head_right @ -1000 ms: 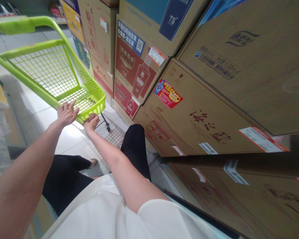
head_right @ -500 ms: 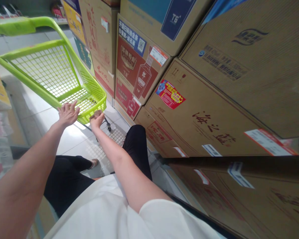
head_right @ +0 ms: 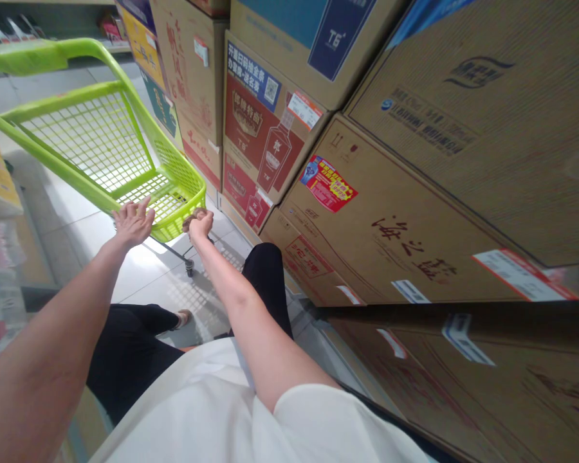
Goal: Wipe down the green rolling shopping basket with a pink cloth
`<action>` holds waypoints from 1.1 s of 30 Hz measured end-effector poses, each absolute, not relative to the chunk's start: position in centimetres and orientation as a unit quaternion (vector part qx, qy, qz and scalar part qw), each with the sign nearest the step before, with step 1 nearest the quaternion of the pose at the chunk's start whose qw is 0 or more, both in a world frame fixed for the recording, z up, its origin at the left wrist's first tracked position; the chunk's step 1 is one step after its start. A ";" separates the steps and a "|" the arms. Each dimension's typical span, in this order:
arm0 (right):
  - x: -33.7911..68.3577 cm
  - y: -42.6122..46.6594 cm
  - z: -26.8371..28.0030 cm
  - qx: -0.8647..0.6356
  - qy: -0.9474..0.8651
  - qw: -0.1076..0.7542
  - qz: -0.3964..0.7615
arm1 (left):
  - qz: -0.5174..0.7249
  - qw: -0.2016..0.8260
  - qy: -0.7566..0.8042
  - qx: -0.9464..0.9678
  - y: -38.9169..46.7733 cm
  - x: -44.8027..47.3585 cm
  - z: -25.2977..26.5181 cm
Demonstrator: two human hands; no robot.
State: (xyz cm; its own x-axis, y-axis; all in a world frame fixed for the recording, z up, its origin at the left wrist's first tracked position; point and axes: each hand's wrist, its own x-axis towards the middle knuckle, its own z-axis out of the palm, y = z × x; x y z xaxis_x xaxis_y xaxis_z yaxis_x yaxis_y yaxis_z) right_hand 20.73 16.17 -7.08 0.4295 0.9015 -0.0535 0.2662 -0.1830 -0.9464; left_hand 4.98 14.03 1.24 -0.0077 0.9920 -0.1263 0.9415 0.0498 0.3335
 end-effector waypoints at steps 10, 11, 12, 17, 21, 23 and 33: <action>20.0 13.4 -2.9 -0.557 -0.742 0.325 0.182 | 0.106 0.148 0.710 0.680 14.2 5.0 0.8; 20.0 12.9 -3.0 -0.525 -0.772 0.313 0.177 | 0.111 0.146 0.710 0.680 14.2 4.9 0.8; 20.2 12.7 -3.1 -0.492 -0.798 0.302 0.172 | 0.113 0.143 0.710 0.680 14.1 4.8 0.8; 24.2 14.9 -3.2 -0.415 -0.845 0.284 0.185 | 0.076 0.111 0.706 0.695 13.2 5.7 0.7; 26.4 17.2 -3.2 -0.413 -0.832 0.310 0.205 | 0.031 0.038 0.637 0.770 12.1 8.4 0.3; 27.2 18.0 -3.1 -0.427 -0.814 0.321 0.228 | 0.026 0.005 0.591 0.806 11.8 9.5 0.4; 29.9 22.6 -1.9 -0.474 -0.762 0.347 0.273 | -0.051 0.026 0.548 0.834 15.9 7.9 3.9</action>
